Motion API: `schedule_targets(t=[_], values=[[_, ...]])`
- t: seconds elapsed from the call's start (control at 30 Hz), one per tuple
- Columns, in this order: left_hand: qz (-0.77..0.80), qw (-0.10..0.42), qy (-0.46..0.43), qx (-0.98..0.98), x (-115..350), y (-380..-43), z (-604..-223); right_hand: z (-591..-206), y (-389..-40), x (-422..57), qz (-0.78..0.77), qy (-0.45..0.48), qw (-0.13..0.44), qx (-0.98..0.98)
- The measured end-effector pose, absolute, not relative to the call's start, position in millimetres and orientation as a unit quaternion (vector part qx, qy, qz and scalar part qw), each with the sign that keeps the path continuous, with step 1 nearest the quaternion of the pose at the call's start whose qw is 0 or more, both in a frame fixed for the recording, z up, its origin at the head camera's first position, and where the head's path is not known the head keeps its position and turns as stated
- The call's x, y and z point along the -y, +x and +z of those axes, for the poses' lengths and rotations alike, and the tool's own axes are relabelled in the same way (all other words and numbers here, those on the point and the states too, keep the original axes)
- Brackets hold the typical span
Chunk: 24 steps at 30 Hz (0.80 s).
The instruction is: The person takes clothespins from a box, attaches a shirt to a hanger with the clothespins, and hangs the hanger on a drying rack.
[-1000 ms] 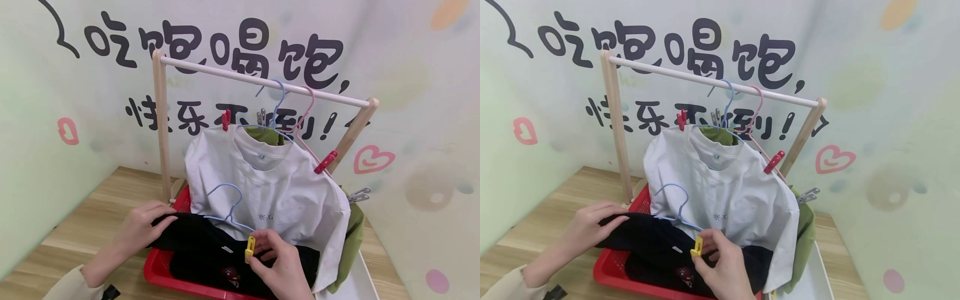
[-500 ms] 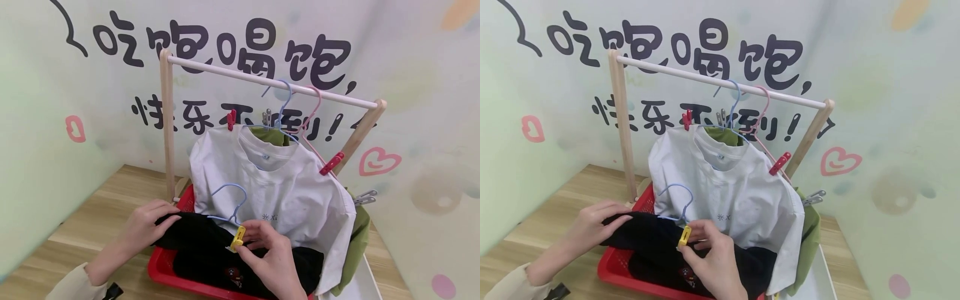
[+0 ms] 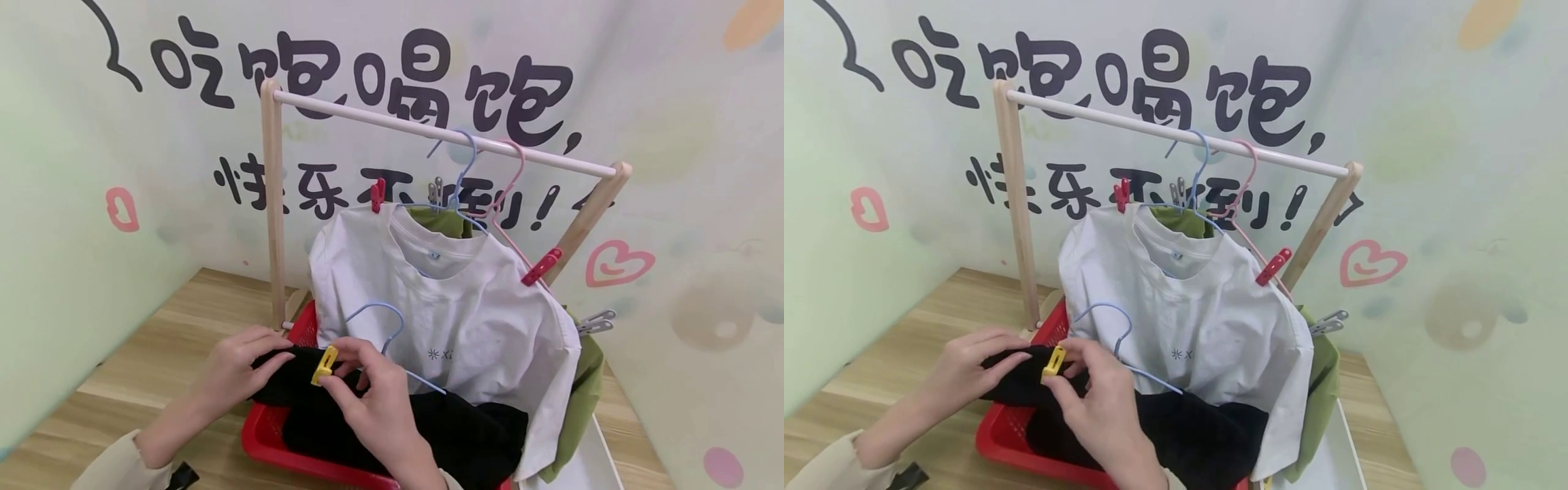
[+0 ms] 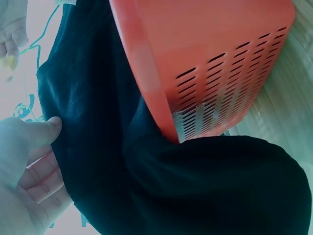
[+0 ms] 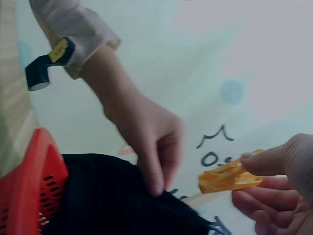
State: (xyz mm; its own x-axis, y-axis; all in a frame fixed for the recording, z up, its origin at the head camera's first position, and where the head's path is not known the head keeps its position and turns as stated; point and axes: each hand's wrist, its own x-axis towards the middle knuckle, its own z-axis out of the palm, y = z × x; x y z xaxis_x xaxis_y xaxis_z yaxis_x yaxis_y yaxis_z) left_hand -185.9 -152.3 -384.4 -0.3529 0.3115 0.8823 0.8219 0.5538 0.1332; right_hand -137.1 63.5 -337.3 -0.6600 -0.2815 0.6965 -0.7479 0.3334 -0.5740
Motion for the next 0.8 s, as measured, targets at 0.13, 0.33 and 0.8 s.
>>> schedule_targets(t=[0.13,0.33,0.8], values=[[-0.294,0.437,-0.376,0.762,153,-185,-384,-342,-143,-51,0.455,0.358,0.306,0.756],[-0.289,0.438,-0.384,0.759,154,-185,-384,-346,-148,-40,0.414,0.378,0.367,0.742],[-0.270,0.442,-0.403,0.754,155,-186,-385,-358,-157,-31,0.323,0.360,0.465,0.742]])
